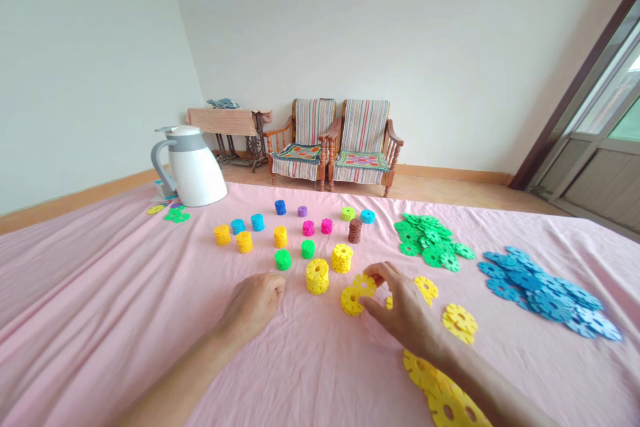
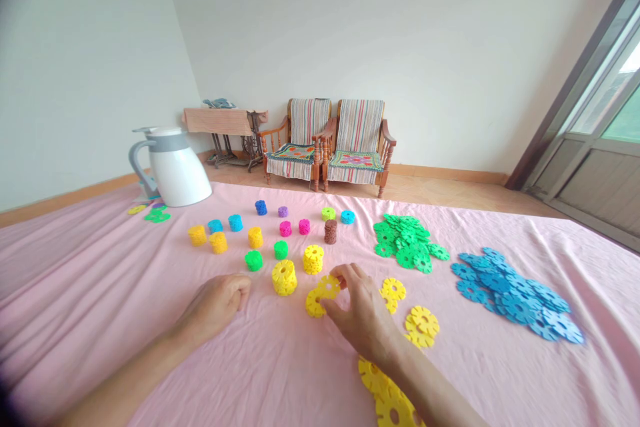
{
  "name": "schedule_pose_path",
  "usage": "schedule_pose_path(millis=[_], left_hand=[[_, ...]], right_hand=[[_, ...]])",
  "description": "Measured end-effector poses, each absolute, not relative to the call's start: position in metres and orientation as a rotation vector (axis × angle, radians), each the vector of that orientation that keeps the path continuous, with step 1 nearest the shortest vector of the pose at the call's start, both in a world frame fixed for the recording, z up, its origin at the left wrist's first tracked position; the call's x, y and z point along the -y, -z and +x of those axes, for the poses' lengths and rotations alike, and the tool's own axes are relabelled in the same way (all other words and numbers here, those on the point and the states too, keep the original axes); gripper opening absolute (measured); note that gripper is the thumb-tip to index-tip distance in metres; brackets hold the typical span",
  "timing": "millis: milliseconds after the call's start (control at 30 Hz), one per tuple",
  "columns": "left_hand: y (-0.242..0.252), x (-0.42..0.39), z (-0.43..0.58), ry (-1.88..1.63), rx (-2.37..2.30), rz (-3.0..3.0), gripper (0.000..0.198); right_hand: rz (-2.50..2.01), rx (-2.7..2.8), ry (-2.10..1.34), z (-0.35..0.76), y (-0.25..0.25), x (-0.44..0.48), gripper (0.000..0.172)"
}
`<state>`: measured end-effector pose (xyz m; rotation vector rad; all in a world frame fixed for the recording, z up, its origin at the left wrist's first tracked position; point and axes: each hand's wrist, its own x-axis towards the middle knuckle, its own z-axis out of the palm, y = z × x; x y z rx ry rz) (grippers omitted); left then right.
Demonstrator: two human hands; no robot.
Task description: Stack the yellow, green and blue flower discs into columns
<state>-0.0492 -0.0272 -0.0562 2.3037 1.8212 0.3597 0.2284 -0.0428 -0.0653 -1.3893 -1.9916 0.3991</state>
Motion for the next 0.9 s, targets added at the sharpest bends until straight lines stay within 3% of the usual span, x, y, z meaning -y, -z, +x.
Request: schedule_pose_path(millis=[167,567,800,900], left_hand=[[0.057,0.026,-0.049,-0.363,-1.818,2.306,0.026],[0.059,0.027,-0.051,-0.367,-1.819,2.306,0.026],[0.056,0.028,-0.05,-0.365,-1.817,2.305,0.026],[0.056,0.028,-0.049,-0.365,-1.82,2.303,0.027]], right_hand=[[-1.375,2.026,-0.532,0.217,0.067,0.047,0.022],[-1.405,2.087,-0.435,0.212,0.069,0.048,0.024],[-1.405,2.099,-0.243,0.256,0.058,0.036,0.016],[-1.585,2.2,-0.093,0.297,0.056,0.029,0.026]])
